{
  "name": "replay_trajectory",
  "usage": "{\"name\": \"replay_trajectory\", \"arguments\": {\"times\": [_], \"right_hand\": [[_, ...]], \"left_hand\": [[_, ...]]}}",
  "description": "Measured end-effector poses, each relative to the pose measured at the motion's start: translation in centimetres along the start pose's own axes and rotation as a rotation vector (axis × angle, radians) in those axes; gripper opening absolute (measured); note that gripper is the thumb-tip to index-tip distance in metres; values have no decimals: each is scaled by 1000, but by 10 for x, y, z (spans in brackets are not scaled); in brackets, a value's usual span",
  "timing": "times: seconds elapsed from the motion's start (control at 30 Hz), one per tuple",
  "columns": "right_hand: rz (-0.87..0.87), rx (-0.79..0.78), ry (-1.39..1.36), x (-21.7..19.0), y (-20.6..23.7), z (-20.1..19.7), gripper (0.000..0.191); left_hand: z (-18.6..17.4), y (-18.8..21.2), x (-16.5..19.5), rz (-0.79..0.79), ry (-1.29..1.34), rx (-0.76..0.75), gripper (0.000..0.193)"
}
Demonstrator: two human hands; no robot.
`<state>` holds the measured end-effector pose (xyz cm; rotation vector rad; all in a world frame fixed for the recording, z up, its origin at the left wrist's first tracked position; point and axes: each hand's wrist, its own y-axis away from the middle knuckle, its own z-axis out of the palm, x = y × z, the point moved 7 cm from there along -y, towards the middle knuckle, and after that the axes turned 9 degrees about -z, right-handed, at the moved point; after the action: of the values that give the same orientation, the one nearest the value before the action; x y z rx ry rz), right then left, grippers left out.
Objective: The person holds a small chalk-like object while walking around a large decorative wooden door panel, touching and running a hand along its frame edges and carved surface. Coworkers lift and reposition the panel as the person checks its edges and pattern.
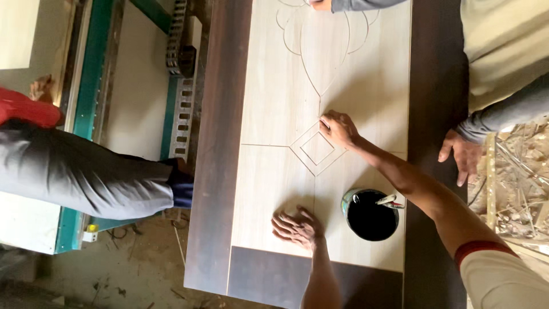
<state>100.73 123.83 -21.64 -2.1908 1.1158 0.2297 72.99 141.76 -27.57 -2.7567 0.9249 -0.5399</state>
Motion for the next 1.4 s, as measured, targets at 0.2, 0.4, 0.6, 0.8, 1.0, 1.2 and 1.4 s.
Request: {"name": "replay_trajectory", "arguments": {"times": [0.2,0.4,0.6,0.8,1.0,1.2,1.4], "right_hand": [[401,160,-652,39,6,-13,14],[467,427,-349,47,147,-79,13],[680,568,-66,-15,338,-103,15],[530,292,171,7,325,-74,22],[433,223,190,34,297,-63,15],[520,169,321,28,303,-55,15],[467,317,231,24,315,-67,22]], "left_hand": [[-3,-1,4,33,-40,16,56],[-3,-1,1,18,-21,30,51],[14,-2,-2,-20,-31,-95,57],[5,7,-1,197,100,-137,63],[86,-85,131,776,318,-497,70],[228,-234,353,1121,-6,-531,70],[245,-296,458,1124,-93,-553,65]]}}
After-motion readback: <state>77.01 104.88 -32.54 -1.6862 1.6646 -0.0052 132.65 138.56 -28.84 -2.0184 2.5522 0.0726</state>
